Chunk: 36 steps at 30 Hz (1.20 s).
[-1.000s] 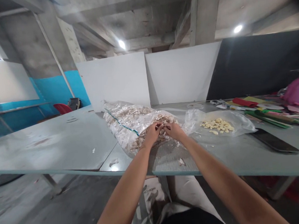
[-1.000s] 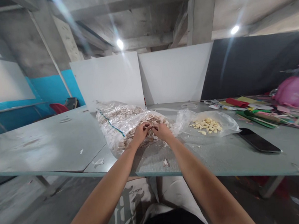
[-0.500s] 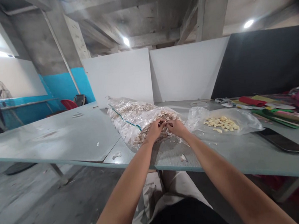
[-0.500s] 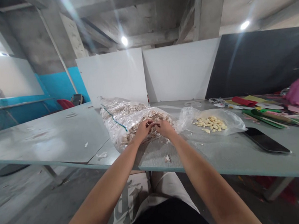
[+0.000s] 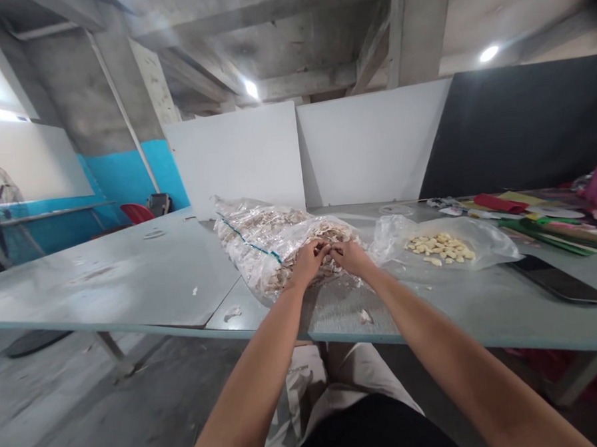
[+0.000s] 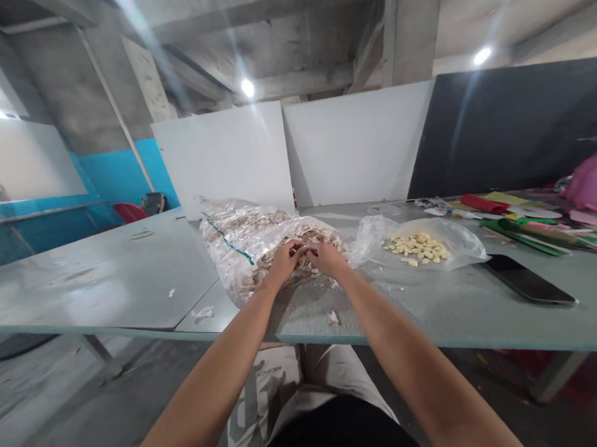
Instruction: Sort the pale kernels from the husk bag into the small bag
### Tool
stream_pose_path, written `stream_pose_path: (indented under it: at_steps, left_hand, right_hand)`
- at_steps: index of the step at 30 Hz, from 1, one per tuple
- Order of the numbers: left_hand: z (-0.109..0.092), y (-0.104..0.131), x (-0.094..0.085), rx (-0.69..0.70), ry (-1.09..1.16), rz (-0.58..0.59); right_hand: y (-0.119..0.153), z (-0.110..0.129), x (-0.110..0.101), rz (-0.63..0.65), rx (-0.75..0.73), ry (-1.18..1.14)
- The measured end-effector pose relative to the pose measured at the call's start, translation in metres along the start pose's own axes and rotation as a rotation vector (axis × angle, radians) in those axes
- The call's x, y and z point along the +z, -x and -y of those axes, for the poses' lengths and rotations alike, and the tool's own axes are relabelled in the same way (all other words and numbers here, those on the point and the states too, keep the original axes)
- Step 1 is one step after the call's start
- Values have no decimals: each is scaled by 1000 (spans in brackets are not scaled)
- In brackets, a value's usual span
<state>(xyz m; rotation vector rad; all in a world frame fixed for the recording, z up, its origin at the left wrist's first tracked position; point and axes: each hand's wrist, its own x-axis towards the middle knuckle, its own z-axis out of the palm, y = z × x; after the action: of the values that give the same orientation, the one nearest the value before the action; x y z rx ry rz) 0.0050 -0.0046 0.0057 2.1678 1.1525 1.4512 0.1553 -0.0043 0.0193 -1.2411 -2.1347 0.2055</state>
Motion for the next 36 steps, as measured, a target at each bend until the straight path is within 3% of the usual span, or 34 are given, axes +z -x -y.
stream_pose_path:
  at_steps: [14, 36]
  left_hand:
    - [7, -2, 1, -32, 12, 7]
    - [8, -2, 0, -8, -43, 14]
  right_hand:
    - [0, 3, 2, -71, 8, 19]
    - [-1, 1, 4, -53, 8, 15]
